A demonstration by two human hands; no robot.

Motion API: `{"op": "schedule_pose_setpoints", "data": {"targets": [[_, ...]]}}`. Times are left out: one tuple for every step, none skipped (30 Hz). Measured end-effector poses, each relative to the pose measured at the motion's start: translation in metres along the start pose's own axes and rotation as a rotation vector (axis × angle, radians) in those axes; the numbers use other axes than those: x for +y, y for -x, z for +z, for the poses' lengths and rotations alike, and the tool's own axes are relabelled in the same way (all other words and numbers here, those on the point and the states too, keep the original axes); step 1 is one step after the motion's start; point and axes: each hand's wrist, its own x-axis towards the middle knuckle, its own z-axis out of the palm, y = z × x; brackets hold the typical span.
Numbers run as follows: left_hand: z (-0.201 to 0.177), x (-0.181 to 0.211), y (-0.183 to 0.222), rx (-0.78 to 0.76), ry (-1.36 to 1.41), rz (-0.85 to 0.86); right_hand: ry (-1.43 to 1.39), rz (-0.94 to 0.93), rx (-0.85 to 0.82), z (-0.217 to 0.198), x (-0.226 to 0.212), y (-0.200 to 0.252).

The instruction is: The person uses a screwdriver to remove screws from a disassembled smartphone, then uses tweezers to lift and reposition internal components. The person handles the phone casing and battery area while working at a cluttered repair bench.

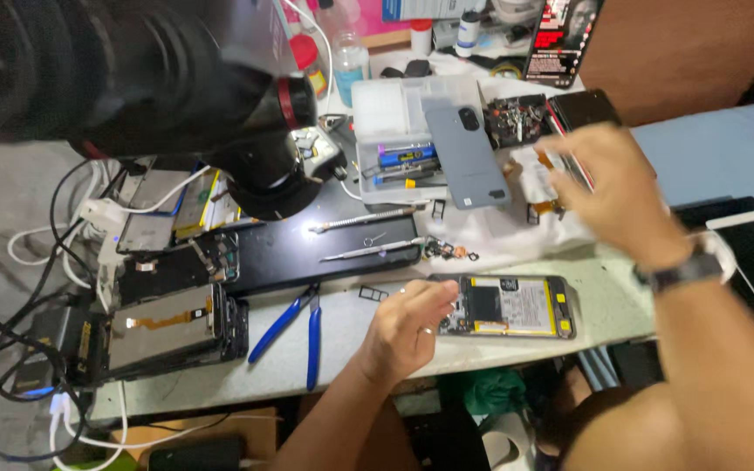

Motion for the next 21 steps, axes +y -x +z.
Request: {"op": "schedule_pose_setpoints", "data": {"targets": [[0.0,-0.002,0.002,0.01,-0.052,0.005,0.17,-0.027,0.044,-0.006,0.023,-0.015],[0.002,-0.004,0.002,0.021,-0.102,0.01,0.306,-0.014,0.021,-0.009,0.045,-0.031],[0.003,-0.006,0.002,0.033,-0.151,0.015,0.443,-0.001,-0.001,-0.008,0.065,-0.047],[0.003,-0.005,0.002,0.008,-0.176,-0.022,0.537,0.005,-0.041,-0.007,0.083,-0.06],[0.003,-0.004,0.001,-0.016,-0.2,-0.059,0.632,0.01,-0.081,-0.005,0.099,-0.073],[0.002,-0.004,-0.002,-0.04,-0.226,-0.098,0.725,0.013,-0.122,-0.003,0.113,-0.083],[0.002,-0.003,-0.006,-0.021,-0.2,-0.044,0.784,0.009,-0.154,0.0,0.125,-0.091],[0.002,0.0,-0.009,-0.007,-0.174,0.007,0.84,0.008,-0.188,0.004,0.134,-0.097],[0.002,0.004,-0.012,0.007,-0.147,0.058,0.896,0.006,-0.221,0.008,0.142,-0.101],[-0.002,0.005,-0.017,-0.022,-0.144,0.052,0.916,-0.008,-0.234,0.011,0.149,-0.104],[-0.004,0.008,-0.02,-0.052,-0.14,0.046,0.936,-0.021,-0.248,0.015,0.156,-0.108],[-0.006,0.01,-0.023,-0.082,-0.135,0.039,0.955,-0.034,-0.262,0.018,0.162,-0.111],[-0.007,0.01,-0.025,-0.1,-0.093,0.052,0.991,-0.042,-0.266,0.021,0.168,-0.114],[-0.008,0.009,-0.026,-0.12,-0.047,0.062,1.028,-0.049,-0.272,0.024,0.175,-0.116],[-0.008,0.007,-0.026,-0.139,-0.001,0.072,1.065,-0.055,-0.279,0.027,0.182,-0.117],[-0.007,0.005,-0.024,-0.145,-0.017,0.075,1.071,-0.044,-0.28,0.026,0.19,-0.117],[-0.006,0.004,-0.021,-0.152,-0.033,0.079,1.077,-0.033,-0.282,0.024,0.198,-0.118],[-0.005,0.002,-0.019,-0.155,-0.047,0.084,1.085,-0.023,-0.283,0.02,0.205,-0.12],[-0.003,0.001,-0.016,-0.158,-0.044,0.071,1.119,-0.011,-0.197,0.016,0.211,-0.122],[-0.003,0.0,-0.014,-0.16,-0.046,0.06,1.149,0.0,-0.106,0.012,0.213,-0.126],[-0.003,-0.001,-0.012,-0.162,-0.048,0.049,1.073,0.015,-0.033,0.007,0.216,-0.126]]}}
